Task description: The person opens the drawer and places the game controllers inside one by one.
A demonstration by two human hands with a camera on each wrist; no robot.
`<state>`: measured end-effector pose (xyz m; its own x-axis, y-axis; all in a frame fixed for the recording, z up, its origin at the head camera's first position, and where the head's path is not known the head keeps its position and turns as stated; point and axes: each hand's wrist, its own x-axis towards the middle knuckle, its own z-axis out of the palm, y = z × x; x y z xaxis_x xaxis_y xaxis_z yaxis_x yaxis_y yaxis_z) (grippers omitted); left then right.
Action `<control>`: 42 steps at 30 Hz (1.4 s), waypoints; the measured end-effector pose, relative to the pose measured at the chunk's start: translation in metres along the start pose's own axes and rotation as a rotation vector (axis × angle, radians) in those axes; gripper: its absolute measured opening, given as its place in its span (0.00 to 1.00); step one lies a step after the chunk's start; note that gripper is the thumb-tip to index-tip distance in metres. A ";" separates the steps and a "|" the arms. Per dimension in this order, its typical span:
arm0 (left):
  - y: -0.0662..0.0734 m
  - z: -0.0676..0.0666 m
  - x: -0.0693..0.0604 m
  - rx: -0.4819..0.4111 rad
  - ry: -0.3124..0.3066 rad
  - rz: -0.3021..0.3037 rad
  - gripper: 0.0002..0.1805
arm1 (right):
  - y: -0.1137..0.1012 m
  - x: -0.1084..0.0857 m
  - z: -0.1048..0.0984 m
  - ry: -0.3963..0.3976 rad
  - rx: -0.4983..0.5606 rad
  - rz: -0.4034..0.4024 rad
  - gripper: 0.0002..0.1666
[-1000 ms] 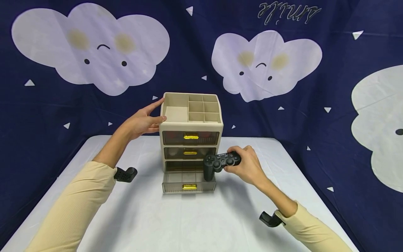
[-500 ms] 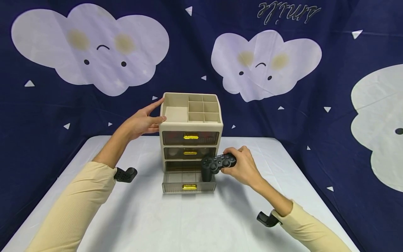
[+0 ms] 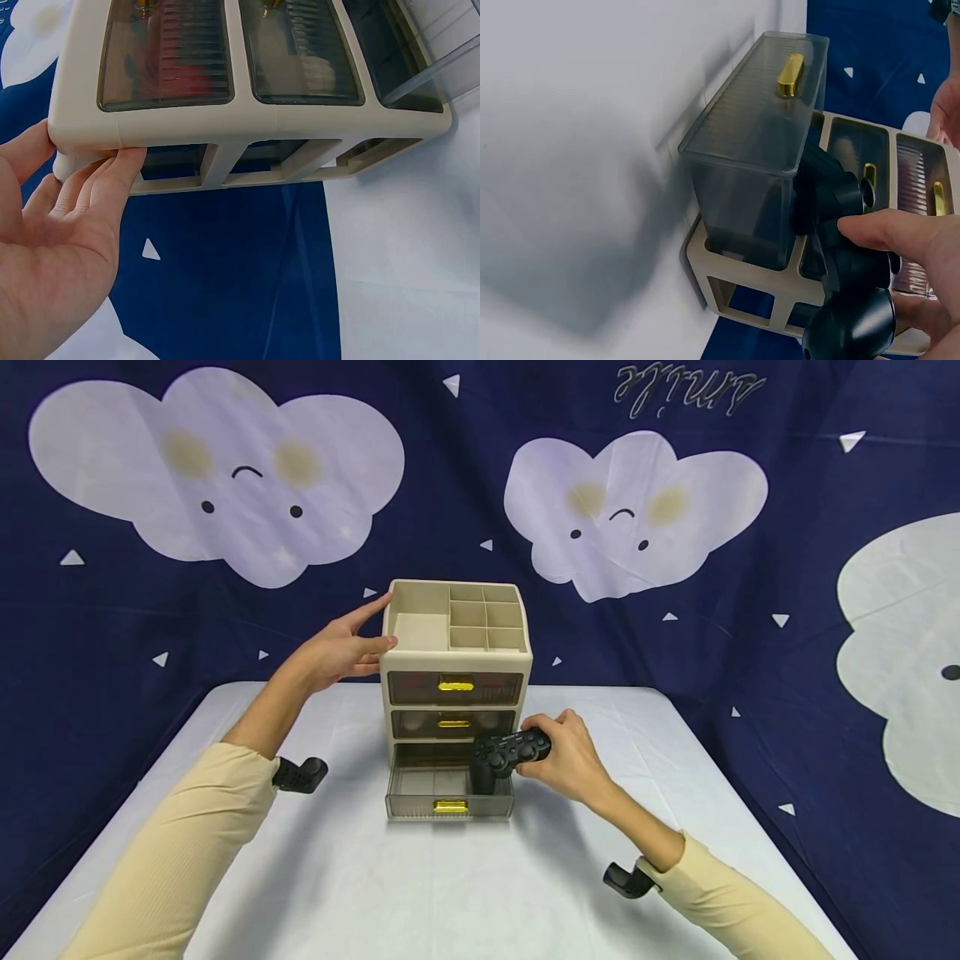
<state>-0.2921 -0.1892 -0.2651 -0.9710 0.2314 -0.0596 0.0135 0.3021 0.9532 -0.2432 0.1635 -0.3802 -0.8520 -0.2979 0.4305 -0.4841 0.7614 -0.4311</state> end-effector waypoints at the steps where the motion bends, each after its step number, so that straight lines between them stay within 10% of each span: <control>1: 0.000 0.000 0.000 -0.001 0.003 -0.002 0.44 | -0.001 0.000 0.001 -0.004 0.000 0.002 0.31; 42: -0.002 0.000 0.000 -0.020 -0.007 0.005 0.45 | -0.027 0.014 0.054 -0.098 -0.023 -0.033 0.30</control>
<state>-0.2922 -0.1894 -0.2667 -0.9692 0.2394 -0.0572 0.0132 0.2826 0.9592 -0.2526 0.1078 -0.4060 -0.8516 -0.3774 0.3638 -0.5085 0.7629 -0.3992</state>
